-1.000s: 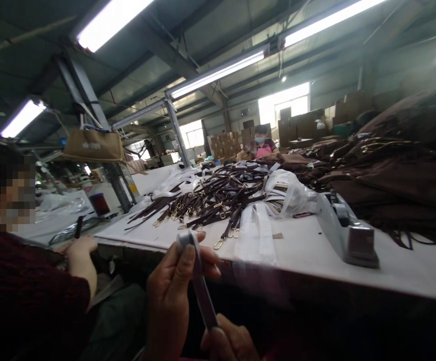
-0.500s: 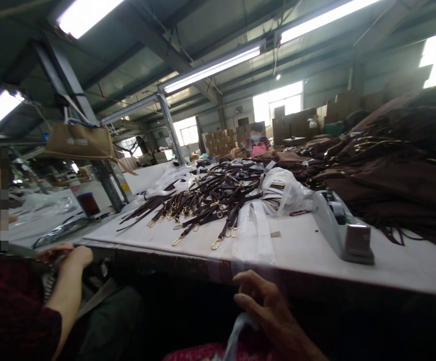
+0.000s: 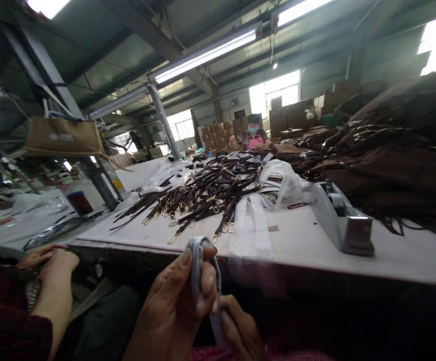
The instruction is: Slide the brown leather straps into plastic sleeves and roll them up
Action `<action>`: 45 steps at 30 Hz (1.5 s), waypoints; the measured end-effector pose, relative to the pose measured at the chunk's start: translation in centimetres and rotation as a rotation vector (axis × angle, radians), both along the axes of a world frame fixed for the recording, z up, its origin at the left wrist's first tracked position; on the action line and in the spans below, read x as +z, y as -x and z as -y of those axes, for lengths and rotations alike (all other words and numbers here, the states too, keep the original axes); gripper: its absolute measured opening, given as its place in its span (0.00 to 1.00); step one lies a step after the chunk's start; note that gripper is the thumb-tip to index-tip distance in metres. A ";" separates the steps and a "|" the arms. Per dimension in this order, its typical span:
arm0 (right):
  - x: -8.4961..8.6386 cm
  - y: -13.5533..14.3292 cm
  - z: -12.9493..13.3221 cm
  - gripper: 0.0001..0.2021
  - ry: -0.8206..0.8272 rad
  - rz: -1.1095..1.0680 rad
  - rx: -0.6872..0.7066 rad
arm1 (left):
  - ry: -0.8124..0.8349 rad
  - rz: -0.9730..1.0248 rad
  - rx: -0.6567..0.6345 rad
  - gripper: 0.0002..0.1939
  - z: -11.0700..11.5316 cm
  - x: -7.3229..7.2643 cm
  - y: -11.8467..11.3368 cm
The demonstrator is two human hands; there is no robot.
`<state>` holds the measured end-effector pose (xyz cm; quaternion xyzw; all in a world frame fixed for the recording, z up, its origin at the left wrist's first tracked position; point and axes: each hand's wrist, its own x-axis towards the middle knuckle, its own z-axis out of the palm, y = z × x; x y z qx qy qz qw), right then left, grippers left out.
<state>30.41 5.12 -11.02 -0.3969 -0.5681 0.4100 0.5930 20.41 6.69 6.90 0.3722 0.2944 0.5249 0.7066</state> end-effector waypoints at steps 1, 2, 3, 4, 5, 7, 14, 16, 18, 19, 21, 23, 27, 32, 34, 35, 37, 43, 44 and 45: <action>0.6 -0.2 -0.2 0.24 -0.027 -0.013 -0.022 | -0.010 -0.001 -0.001 0.13 0.1 0.5 -0.3; 1.1 -0.4 -0.4 0.26 -0.050 -0.025 -0.047 | -0.021 -0.001 0.003 0.12 0.0 0.9 -0.5; 1.6 -0.3 -0.8 0.27 -0.059 -0.034 -0.064 | -0.035 -0.001 0.009 0.12 -0.1 1.3 -0.7; 2.0 -0.2 -1.2 0.27 -0.055 -0.043 -0.070 | -0.059 -0.004 0.018 0.12 -0.3 1.6 -0.8; 2.2 0.1 -1.6 0.26 -0.043 -0.050 -0.065 | -0.096 -0.011 0.036 0.12 -0.6 2.0 -0.9; 2.2 0.8 -2.2 0.26 -0.023 -0.053 -0.023 | -0.216 -0.052 0.114 0.12 -1.5 2.5 -1.0; 1.0 -0.7 1.0 0.30 0.092 -0.005 0.402 | -0.703 -0.624 0.552 0.13 -5.7 -0.8 1.5; 1.9 -3.4 1.8 0.28 0.227 -0.062 0.511 | -0.706 -0.879 0.419 0.09 -5.6 -3.5 3.4; 3.4 -6.3 1.7 0.25 0.374 -0.132 0.586 | -0.678 -1.004 0.278 0.08 -4.3 -6.1 5.1; 4.3 -7.6 1.2 0.23 0.390 -0.137 0.564 | -0.655 -1.004 0.222 0.08 -3.3 -7.2 5.8; 5.6 -9.6 -0.2 0.21 0.364 -0.100 0.517 | -0.563 -0.936 0.079 0.10 -0.9 -8.6 6.4; 6.3 -10.3 -2.0 0.18 0.328 -0.048 0.453 | -0.418 -0.857 -0.026 0.11 1.4 -8.9 6.1; 5.7 -8.4 -3.9 0.13 0.097 0.104 0.102 | -0.140 -0.793 -0.198 0.23 3.6 -7.5 4.4; 3.6 -3.0 -1.5 0.18 -0.078 -0.032 -0.032 | 0.142 -0.372 -0.152 0.25 2.4 -4.1 1.8; 2.7 -1.2 -1.0 0.19 -0.124 -0.033 -0.080 | 0.127 -0.218 -0.105 0.22 1.5 -2.7 0.6; 2.3 -0.5 -1.0 0.20 -0.141 -0.030 -0.106 | 0.103 -0.166 -0.094 0.20 1.1 -2.1 0.2; 1.7 0.2 -1.7 0.21 -0.136 -0.030 -0.131 | 0.019 -0.099 -0.081 0.20 0.1 -0.8 -0.6; 2.0 -1.0 -2.5 0.20 0.182 -0.236 0.288 | -0.317 -0.195 0.029 0.17 -2.9 -0.1 -0.9; 2.0 -1.3 -2.2 0.20 0.260 -0.320 0.379 | -0.383 -0.265 0.072 0.17 -3.2 -0.7 -0.8; 1.9 -1.5 -1.9 0.20 0.323 -0.397 0.462 | -0.447 -0.350 0.113 0.16 -3.5 -1.4 -0.8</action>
